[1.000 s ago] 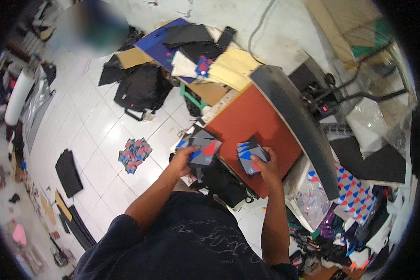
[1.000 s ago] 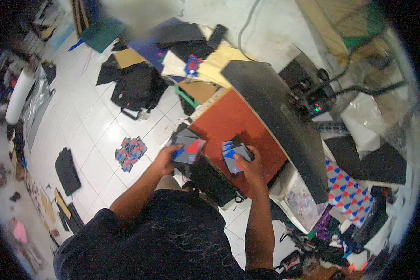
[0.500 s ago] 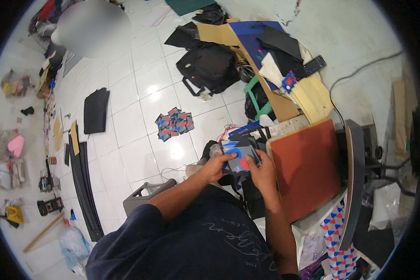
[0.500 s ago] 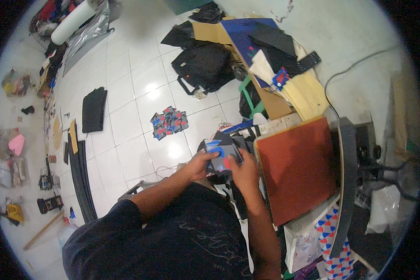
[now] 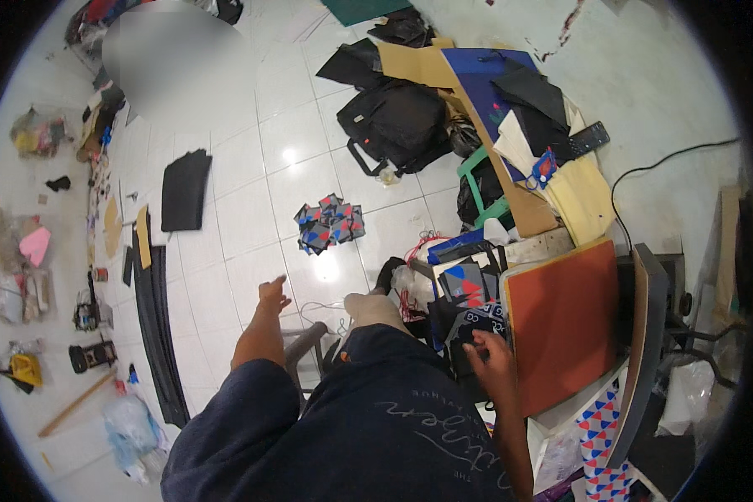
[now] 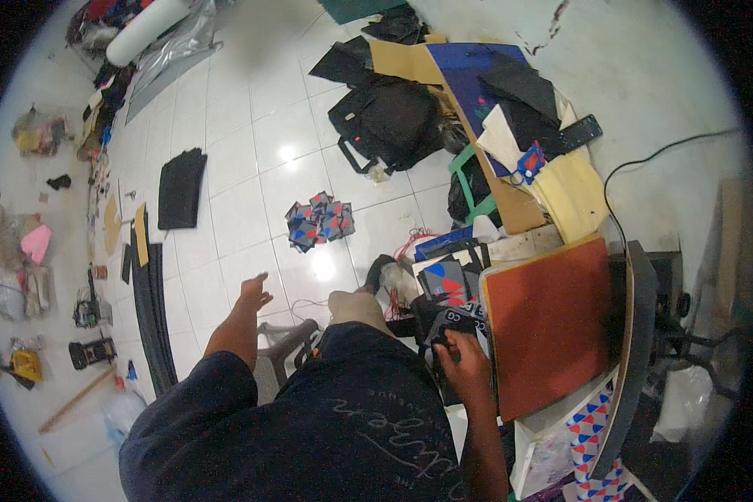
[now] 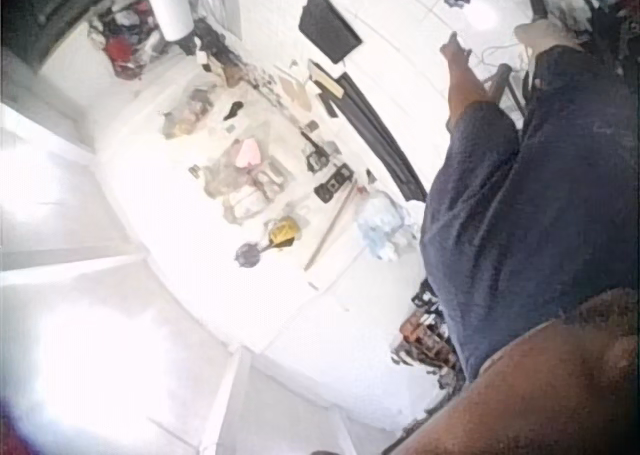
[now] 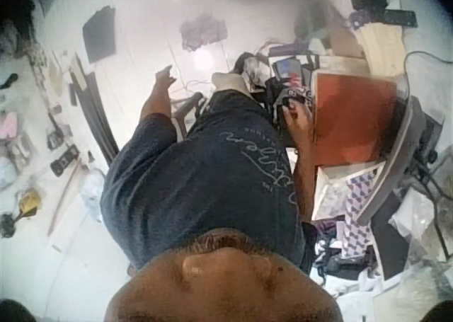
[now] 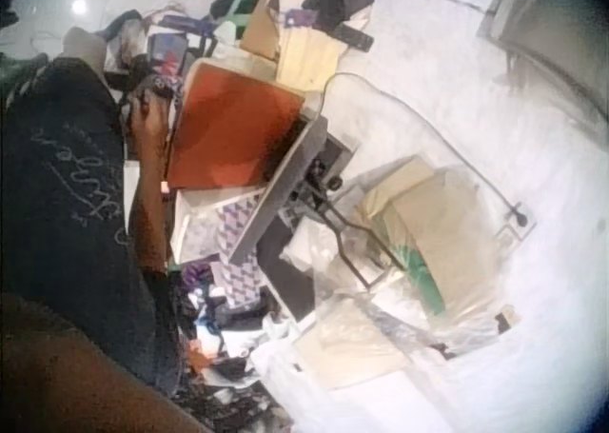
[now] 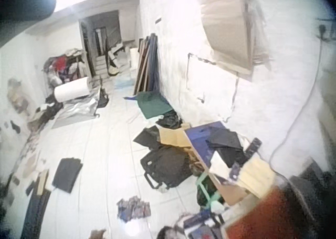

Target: The person places small square stickers onto a red board with black squares, then closes a heat press machine. The person repeats this process with multiple stickers, arranging them in a grid pattern on the board.

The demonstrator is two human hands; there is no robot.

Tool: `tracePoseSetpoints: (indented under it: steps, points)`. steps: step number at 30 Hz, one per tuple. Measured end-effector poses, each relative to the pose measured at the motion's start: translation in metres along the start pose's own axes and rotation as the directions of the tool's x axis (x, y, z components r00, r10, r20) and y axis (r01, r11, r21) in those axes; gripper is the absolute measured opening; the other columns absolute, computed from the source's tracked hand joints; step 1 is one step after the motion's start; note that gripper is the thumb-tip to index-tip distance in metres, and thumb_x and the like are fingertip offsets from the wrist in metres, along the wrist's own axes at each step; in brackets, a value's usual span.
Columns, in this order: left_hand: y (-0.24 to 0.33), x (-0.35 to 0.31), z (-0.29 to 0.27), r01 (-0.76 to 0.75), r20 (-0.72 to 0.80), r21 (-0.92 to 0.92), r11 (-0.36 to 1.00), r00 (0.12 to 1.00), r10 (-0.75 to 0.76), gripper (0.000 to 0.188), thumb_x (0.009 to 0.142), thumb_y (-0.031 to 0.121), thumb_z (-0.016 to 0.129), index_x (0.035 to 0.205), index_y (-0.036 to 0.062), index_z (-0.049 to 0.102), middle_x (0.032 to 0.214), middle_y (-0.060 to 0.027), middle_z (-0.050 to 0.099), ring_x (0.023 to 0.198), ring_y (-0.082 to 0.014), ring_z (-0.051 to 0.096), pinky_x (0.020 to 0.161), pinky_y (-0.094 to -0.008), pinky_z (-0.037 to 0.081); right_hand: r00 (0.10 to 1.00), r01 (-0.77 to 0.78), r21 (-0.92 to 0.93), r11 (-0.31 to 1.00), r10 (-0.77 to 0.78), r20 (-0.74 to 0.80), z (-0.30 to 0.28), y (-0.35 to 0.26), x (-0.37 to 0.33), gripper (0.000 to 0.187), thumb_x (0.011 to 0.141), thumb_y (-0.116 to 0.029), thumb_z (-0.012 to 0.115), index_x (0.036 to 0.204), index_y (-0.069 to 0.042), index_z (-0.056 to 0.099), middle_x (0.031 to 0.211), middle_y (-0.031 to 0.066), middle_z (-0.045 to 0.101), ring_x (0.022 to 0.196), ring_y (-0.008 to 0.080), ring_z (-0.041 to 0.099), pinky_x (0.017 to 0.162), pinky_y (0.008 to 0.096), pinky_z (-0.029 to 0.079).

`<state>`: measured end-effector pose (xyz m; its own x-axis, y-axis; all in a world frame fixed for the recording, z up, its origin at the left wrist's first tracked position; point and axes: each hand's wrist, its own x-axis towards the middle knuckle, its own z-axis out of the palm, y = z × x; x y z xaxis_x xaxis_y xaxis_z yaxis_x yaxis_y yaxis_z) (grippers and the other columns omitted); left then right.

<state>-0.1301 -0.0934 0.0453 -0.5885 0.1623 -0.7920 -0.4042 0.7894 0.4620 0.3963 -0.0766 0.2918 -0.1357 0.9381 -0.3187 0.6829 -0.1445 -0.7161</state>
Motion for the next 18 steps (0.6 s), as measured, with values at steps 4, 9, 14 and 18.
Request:
tracePoseSetpoints:
  steps: [4, 9, 14, 18]
  points:
    - [0.014, -0.042, 0.034, -0.183, 0.030, 0.317, 0.931, 0.983, 0.183, 0.075, 0.076, 0.027, 0.073, 0.135, 0.0001, 0.034, 0.110, -0.0215, 0.057, 0.091, -0.0327, 0.059, 0.072, -0.0474, 0.053, 0.996, -0.080, 0.018, 0.997, 0.080, -0.043, 0.011, 0.020, -0.025, 0.031, 0.084, -0.022, 0.069, 0.108, -0.005, 0.063, 0.099, 0.0122, 0.064, 0.085, 0.0251, 0.064, 0.075, 0.0355, 0.050]
    - [0.079, -0.052, 0.178, -0.788, 0.452, 0.458, 0.411, 0.605, 0.655, 0.061, 0.076, 0.027, 0.072, 0.127, 0.0034, 0.047, 0.111, -0.0215, 0.058, 0.098, -0.0316, 0.060, 0.083, -0.0409, 0.049, 0.976, -0.131, 0.117, 0.984, 0.149, -0.159, 0.032, 0.046, -0.041, 0.026, 0.084, -0.022, 0.069, 0.103, -0.005, 0.065, 0.089, 0.0122, 0.065, 0.079, 0.0237, 0.065, 0.069, 0.0337, 0.051]
    - [0.195, -0.196, 0.386, -0.993, 0.670, -0.101, -0.059, -0.112, 0.734, 0.051, 0.080, 0.026, 0.069, 0.123, 0.0034, 0.052, 0.109, -0.0212, 0.056, 0.100, -0.0345, 0.057, 0.086, -0.0421, 0.047, 0.888, -0.338, 0.197, 0.920, 0.381, -0.258, 0.038, 0.032, -0.031, 0.021, 0.084, -0.022, 0.069, 0.093, -0.003, 0.068, 0.082, 0.0121, 0.066, 0.075, 0.0234, 0.065, 0.066, 0.0334, 0.050]
    - [0.246, -0.296, 0.524, -0.943, 0.769, -0.267, -0.200, -0.334, 0.546, 0.055, 0.082, 0.031, 0.067, 0.126, 0.0029, 0.051, 0.115, -0.0230, 0.054, 0.107, -0.0374, 0.052, 0.093, -0.0427, 0.042, 0.708, -0.447, 0.437, 0.781, 0.607, -0.361, 0.052, 0.016, -0.016, 0.021, 0.085, -0.021, 0.068, 0.091, -0.001, 0.067, 0.082, 0.0135, 0.067, 0.073, 0.0226, 0.064, 0.063, 0.0348, 0.051]
